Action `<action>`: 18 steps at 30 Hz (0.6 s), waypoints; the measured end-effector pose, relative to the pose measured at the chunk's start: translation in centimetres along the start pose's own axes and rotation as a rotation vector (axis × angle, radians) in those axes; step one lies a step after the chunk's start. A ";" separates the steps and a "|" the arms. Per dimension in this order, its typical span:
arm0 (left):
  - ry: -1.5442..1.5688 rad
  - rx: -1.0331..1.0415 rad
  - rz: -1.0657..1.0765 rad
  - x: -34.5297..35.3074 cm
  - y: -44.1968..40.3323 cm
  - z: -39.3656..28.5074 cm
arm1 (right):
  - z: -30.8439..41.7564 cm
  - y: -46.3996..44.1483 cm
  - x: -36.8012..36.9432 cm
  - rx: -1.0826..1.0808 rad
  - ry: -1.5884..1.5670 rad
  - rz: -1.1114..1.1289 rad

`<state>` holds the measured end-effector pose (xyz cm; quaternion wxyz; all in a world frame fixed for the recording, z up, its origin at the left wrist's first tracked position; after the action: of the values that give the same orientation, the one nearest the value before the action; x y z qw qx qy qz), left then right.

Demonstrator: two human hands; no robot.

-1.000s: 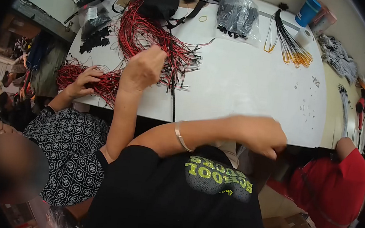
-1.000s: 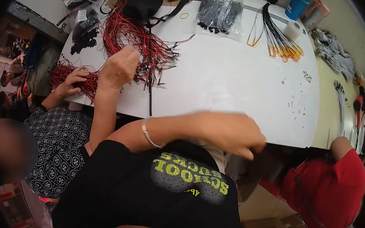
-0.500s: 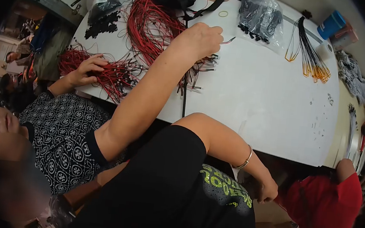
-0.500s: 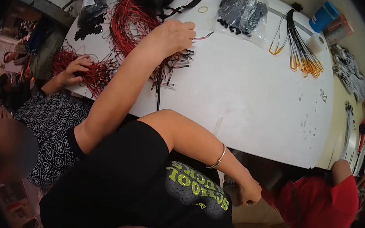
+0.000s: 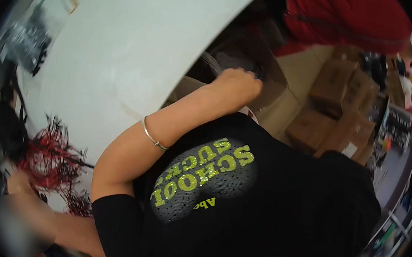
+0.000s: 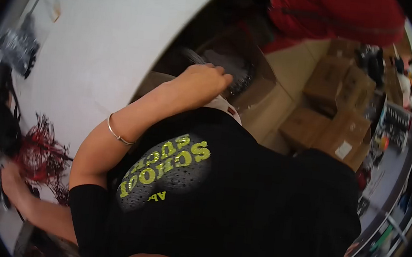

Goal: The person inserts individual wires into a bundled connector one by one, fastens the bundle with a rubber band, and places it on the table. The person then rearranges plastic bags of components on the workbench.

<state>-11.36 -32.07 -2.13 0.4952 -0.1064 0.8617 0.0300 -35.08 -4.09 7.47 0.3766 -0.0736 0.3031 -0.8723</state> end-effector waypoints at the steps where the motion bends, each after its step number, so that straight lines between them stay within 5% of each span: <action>1: -0.054 0.020 0.005 0.4 0.0 -0.4 | 0.6 0.4 -2.9 0.028 -0.009 -0.111; 4: -0.099 0.047 0.146 3.0 0.5 -1.3 | 1.9 2.6 -10.8 0.105 -0.059 -0.399; 6: -0.024 0.011 0.501 6.1 1.2 -1.6 | 3.1 4.4 -16.1 0.142 -0.098 -0.580; 13: -0.045 0.034 0.429 7.1 1.6 -1.9 | 10.9 16.4 -0.8 0.278 -0.071 -1.012; 18: -0.170 -0.088 0.291 6.6 1.1 -0.4 | 14.7 23.6 3.7 0.468 0.005 -1.239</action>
<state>-15.20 -32.05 -7.65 0.5517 0.0007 0.8208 0.1479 -18.00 -26.24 5.18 -0.1894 -0.1483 0.0081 -0.9706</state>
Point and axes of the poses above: each hand's wrist, its own y-axis away from the middle knuckle, its own x-axis out of the palm, z = x × y, the point moved 10 cm from there along -y, towards the middle knuckle, and after that the axes turned 4 degrees about x, right-handed, at the moved point
